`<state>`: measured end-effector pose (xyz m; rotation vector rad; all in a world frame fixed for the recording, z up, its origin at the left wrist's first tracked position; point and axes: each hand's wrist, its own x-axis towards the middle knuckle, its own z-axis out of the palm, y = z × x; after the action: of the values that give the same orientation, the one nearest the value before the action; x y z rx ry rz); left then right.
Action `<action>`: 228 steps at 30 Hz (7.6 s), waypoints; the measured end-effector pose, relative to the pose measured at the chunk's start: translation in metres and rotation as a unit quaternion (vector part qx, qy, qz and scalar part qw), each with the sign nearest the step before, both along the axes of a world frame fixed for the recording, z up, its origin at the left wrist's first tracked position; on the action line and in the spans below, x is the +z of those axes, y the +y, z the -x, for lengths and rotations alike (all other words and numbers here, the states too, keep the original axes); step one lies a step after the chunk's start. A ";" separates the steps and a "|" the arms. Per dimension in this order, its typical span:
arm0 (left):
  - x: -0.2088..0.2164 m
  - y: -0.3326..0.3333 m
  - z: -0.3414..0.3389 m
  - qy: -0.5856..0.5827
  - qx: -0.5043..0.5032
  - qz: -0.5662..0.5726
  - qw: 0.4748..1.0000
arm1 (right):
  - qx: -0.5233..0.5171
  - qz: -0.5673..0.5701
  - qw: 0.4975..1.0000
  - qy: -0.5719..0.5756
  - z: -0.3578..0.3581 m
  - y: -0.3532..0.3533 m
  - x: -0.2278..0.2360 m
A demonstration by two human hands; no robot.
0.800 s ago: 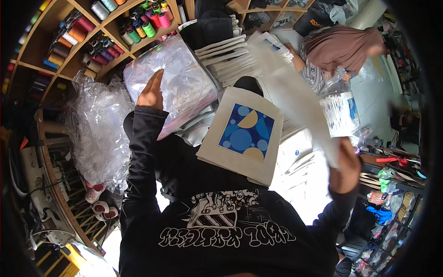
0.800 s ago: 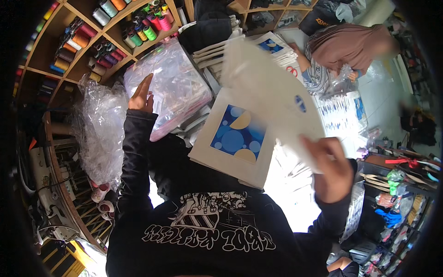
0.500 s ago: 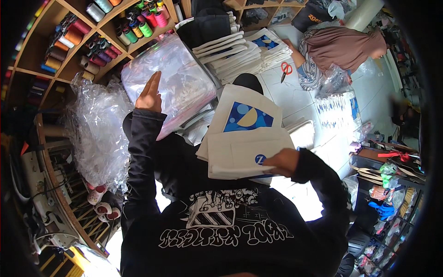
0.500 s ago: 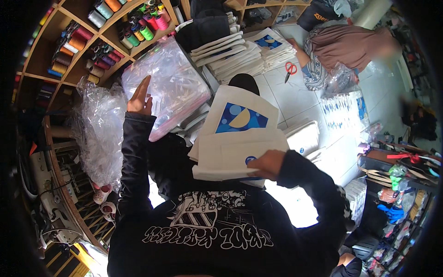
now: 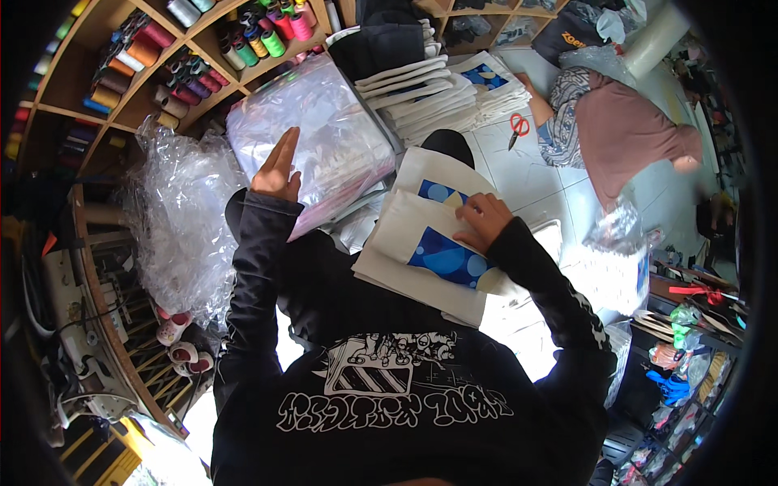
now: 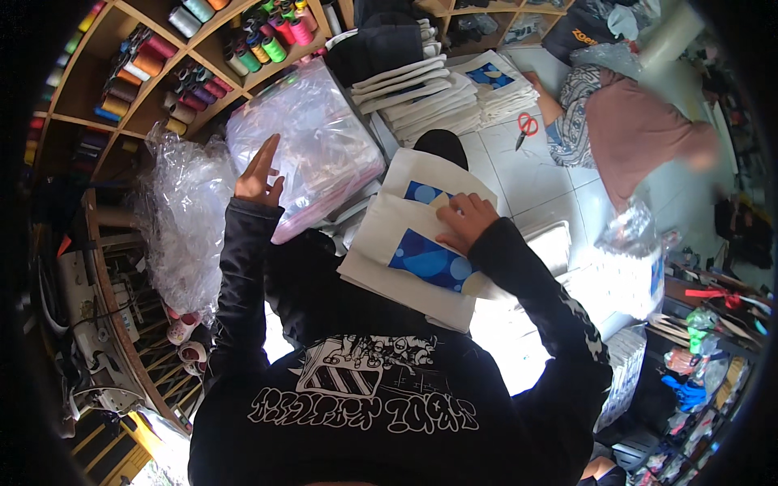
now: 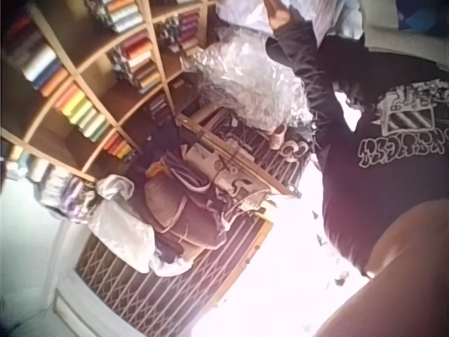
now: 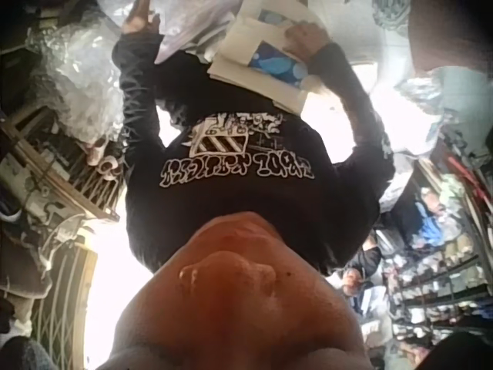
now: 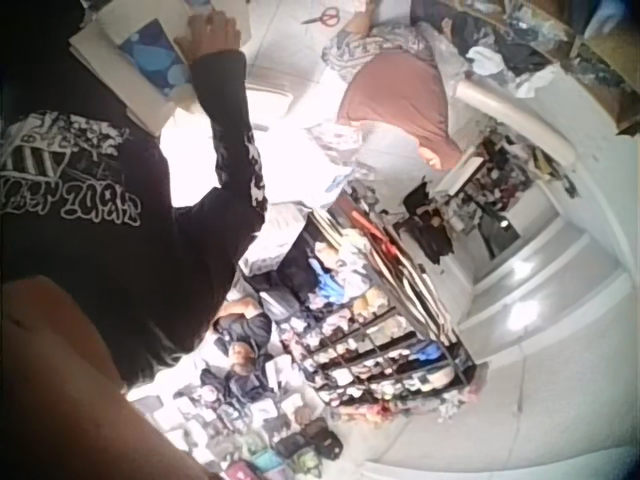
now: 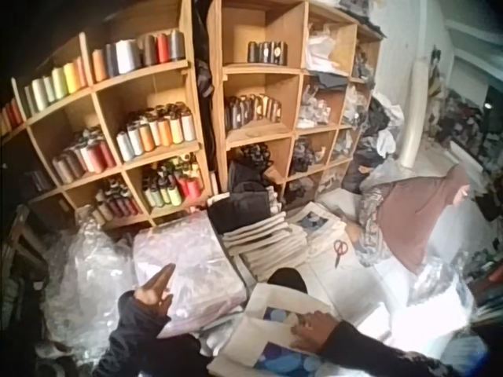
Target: Packing printed white tote bags into clear plastic sleeves and organizing them into stacks.
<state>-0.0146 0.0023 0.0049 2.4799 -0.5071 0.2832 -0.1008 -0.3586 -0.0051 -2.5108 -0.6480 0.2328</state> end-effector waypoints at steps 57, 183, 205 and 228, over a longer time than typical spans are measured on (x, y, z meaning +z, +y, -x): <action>0.050 -0.008 -0.006 -0.022 -0.105 -0.041 0.993 | -0.063 -0.006 0.996 0.062 -0.090 0.078 0.062; 0.048 0.063 0.010 0.232 -0.081 0.714 0.656 | -0.023 -0.633 0.720 0.282 -0.157 0.122 0.049; 0.007 0.094 -0.008 -0.047 0.152 0.494 0.855 | -0.101 -0.506 0.857 -0.011 -0.178 0.120 0.029; 0.113 0.080 0.053 -0.163 0.094 0.545 0.817 | -0.055 -0.409 0.870 -0.268 -0.074 0.113 0.199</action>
<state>-0.0678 0.0821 0.1175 1.3364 -0.1272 0.8221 -0.0269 -0.2456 0.1938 -1.7416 -0.6258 -0.6788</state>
